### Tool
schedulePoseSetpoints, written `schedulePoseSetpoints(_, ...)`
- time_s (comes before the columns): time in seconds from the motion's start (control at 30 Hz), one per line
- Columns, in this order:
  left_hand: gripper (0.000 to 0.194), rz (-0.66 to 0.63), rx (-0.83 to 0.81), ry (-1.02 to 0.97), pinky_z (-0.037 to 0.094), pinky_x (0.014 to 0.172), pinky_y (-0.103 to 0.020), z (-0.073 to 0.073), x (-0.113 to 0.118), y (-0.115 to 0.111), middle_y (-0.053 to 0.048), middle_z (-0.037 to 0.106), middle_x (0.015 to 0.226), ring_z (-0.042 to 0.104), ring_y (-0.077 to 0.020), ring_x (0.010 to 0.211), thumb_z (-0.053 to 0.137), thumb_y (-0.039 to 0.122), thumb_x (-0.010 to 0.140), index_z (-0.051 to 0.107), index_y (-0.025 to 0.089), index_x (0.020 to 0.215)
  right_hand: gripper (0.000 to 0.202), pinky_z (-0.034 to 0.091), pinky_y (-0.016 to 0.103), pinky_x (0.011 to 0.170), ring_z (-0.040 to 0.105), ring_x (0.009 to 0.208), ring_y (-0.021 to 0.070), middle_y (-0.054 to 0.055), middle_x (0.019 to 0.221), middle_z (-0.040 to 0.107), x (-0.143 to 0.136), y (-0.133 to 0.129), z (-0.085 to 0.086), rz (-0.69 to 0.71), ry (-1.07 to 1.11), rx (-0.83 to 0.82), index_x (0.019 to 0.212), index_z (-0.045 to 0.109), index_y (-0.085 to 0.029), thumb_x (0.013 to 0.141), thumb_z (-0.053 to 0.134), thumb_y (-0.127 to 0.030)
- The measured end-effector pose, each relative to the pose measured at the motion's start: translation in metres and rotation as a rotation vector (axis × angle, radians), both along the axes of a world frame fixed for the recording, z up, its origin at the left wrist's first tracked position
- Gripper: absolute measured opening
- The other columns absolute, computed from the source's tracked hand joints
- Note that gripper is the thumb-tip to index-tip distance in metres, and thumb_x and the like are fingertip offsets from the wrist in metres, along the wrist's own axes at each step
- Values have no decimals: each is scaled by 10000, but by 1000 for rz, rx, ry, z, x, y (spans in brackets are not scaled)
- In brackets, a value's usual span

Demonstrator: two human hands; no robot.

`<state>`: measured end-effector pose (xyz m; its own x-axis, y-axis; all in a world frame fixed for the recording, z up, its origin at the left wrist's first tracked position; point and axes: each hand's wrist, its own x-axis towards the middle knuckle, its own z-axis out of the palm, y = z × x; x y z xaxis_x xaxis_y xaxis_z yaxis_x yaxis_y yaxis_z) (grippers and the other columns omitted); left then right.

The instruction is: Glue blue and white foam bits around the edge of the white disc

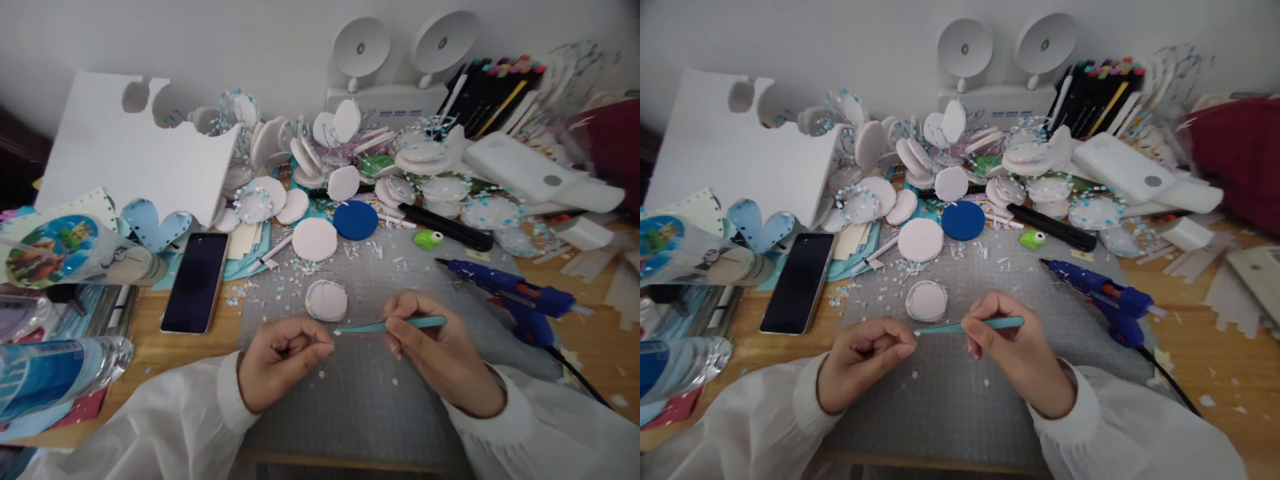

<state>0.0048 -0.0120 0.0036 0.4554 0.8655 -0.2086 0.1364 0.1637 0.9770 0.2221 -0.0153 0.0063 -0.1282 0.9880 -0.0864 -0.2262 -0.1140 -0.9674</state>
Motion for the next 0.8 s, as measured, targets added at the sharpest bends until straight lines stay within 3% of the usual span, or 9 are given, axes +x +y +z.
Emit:
schedulePoseSetpoints(0.1,391,-101,-10,-12,164,413,-201,4,0,2,78,276,463,210,-54,424,549,418,865,692,64,950,116,478,225,484,593,561,105,-7,705,593,0,-7,5,-124,-275,317,777,564,-220,805,629,-127)
schedulePoseSetpoints(0.17,446,-154,-6,-36,172,421,-208,6,1,2,59,297,482,234,-63,445,534,467,862,711,65,944,192,531,263,569,645,661,139,18,776,657,-1,-13,9,-117,-518,595,855,593,-239,779,624,-66)
schedulePoseSetpoints(0.3,564,-200,-26,-113,215,444,-215,6,4,0,46,266,483,242,-69,474,508,581,833,620,97,567,186,565,294,588,668,711,167,71,834,733,-11,-24,13,17,-880,1189,926,636,-196,819,540,-76)
schedulePoseSetpoints(0.4,587,-174,-81,-149,302,465,-221,4,6,-2,19,360,470,329,-87,492,537,630,784,517,127,482,132,564,286,599,668,731,176,88,786,736,-20,-28,10,71,-1000,1461,800,663,-165,811,549,-100)
schedulePoseSetpoints(0.5,595,-141,-120,-138,296,450,-215,4,6,-4,27,357,443,318,-76,468,574,627,757,443,142,438,140,564,291,622,657,766,180,88,794,735,-27,-31,6,84,-1050,1502,777,664,-178,816,546,-115)
schedulePoseSetpoints(0.6,627,-88,-119,-125,174,418,-214,3,4,-4,64,221,422,187,-45,434,593,587,767,333,151,398,211,560,289,673,648,802,170,82,856,733,-30,-35,6,88,-1080,1364,862,671,-165,849,475,-89)
schedulePoseSetpoints(0.7,541,-85,-133,-150,181,429,-226,3,1,-4,57,284,418,220,-53,430,602,539,785,497,127,449,259,544,292,743,641,861,163,70,926,715,-22,-44,6,92,-1072,1238,968,649,-164,862,433,-68)
schedulePoseSetpoints(0.8,454,-104,-145,-163,228,451,-229,3,0,-3,28,408,428,293,-67,434,598,497,806,677,104,594,242,527,323,723,635,823,180,61,906,671,6,-55,2,-136,-1153,1076,951,614,-215,804,501,-59)
